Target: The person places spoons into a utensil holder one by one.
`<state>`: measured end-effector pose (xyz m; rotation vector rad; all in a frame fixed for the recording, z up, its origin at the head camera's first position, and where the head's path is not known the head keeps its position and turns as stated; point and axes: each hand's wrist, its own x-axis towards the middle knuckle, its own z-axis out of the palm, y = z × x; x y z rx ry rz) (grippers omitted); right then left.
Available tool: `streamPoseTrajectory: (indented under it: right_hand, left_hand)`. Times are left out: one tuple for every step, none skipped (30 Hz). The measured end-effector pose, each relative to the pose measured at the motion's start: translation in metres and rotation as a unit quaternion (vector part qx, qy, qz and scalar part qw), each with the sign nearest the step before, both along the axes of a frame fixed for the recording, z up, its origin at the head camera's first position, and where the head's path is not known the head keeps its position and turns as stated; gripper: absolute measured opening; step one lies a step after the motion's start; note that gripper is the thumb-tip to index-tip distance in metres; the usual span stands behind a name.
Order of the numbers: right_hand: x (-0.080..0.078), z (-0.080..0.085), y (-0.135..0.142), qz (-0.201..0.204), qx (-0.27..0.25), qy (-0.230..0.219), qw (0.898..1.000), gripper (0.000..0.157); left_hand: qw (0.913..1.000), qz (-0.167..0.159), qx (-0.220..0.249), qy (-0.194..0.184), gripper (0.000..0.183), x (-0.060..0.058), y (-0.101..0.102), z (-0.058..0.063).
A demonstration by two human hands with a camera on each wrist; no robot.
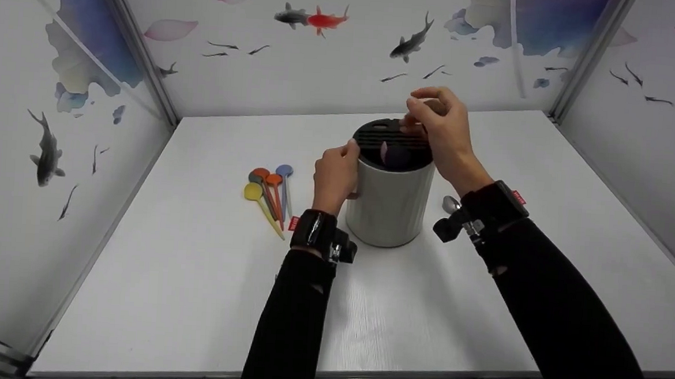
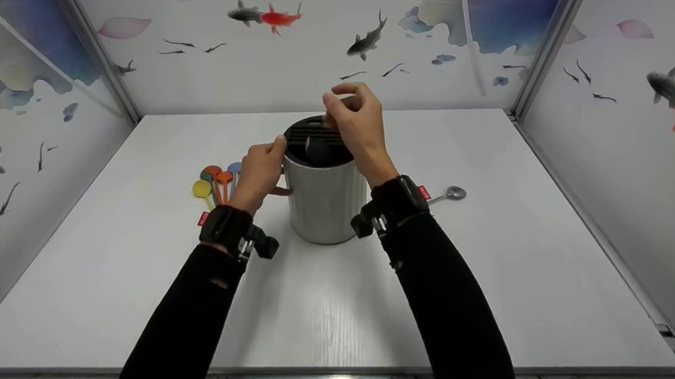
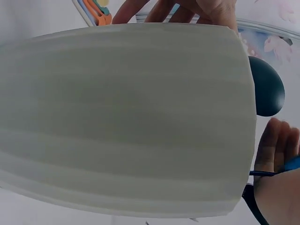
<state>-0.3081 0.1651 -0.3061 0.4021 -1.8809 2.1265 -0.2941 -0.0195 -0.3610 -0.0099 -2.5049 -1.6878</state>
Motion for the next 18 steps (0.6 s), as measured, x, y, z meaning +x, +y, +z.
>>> streamPoseTrajectory:
  right_hand:
    - [0.0,0.0,0.0,-0.002,0.016,-0.001,1.0,0.032]
    - [0.001,0.0,0.0,0.0,0.029,-0.004,1.0,0.042]
    - [0.001,0.001,0.0,0.001,0.049,-0.004,0.999,0.051]
    - [0.002,0.001,0.001,0.002,0.068,-0.001,0.998,0.058]
    - [0.002,0.001,0.002,0.007,0.081,0.002,0.997,0.064]
    - [0.003,0.001,0.002,0.013,0.091,0.004,0.996,0.069]
    - [0.003,0.002,0.003,0.019,0.098,0.009,0.995,0.073]
    - [0.003,0.002,0.003,0.026,0.099,0.015,0.995,0.076]
    - [0.003,0.003,0.004,0.033,0.1,0.022,0.994,0.08]
    - [0.003,0.003,0.005,0.041,0.1,0.027,0.994,0.084]
    - [0.003,0.004,0.006,0.048,0.101,0.032,0.993,0.088]
    - [0.004,0.004,0.007,0.055,0.103,0.037,0.992,0.092]
    - [0.004,0.005,0.009,0.059,0.108,0.042,0.991,0.095]
    - [0.005,0.006,0.011,0.063,0.114,0.046,0.99,0.098]
    - [0.006,0.007,0.012,0.063,0.122,0.049,0.989,0.1]
    - [0.007,0.008,0.014,0.063,0.128,0.052,0.988,0.1]
    - [0.008,0.008,0.016,0.061,0.134,0.056,0.988,0.1]
    - [0.009,0.009,0.017,0.058,0.137,0.059,0.987,0.099]
  left_hand:
    - [1.0,-0.001,0.0,-0.002,0.05,0.0,0.0,0.0]
    - [1.0,-0.001,-0.001,-0.002,0.05,0.0,-0.001,0.0]
    - [1.0,0.001,0.002,-0.002,0.049,-0.001,-0.002,0.0]
    - [1.0,0.002,0.004,-0.004,0.048,-0.001,-0.001,0.0]
    - [1.0,0.002,0.006,-0.006,0.048,-0.001,-0.001,0.001]
    - [0.9999,0.003,0.007,-0.008,0.048,-0.001,-0.002,0.001]
    - [0.9999,0.003,0.009,-0.009,0.048,0.0,-0.002,0.001]
    - [0.9999,0.003,0.01,-0.01,0.048,0.0,-0.002,0.001]
    - [0.9999,0.002,0.012,-0.011,0.048,0.0,-0.002,0.001]
    - [0.9999,0.001,0.013,-0.011,0.048,-0.001,-0.002,0.0]
    - [0.9999,0.0,0.012,-0.012,0.048,-0.001,-0.002,0.0]
    - [0.9999,-0.001,0.011,-0.012,0.048,-0.001,-0.002,0.0]
    - [0.9999,-0.002,0.01,-0.013,0.048,-0.001,-0.001,0.0]
    - [0.9998,-0.002,0.01,-0.014,0.048,-0.001,-0.001,0.0]
    - [0.9998,-0.002,0.009,-0.015,0.048,-0.001,-0.001,0.0]
    - [0.9998,-0.001,0.009,-0.016,0.048,-0.002,-0.001,0.0]
    - [0.9998,0.0,0.008,-0.018,0.048,-0.002,-0.001,0.0]
    - [0.9998,0.002,0.007,-0.02,0.048,-0.002,-0.001,0.0]
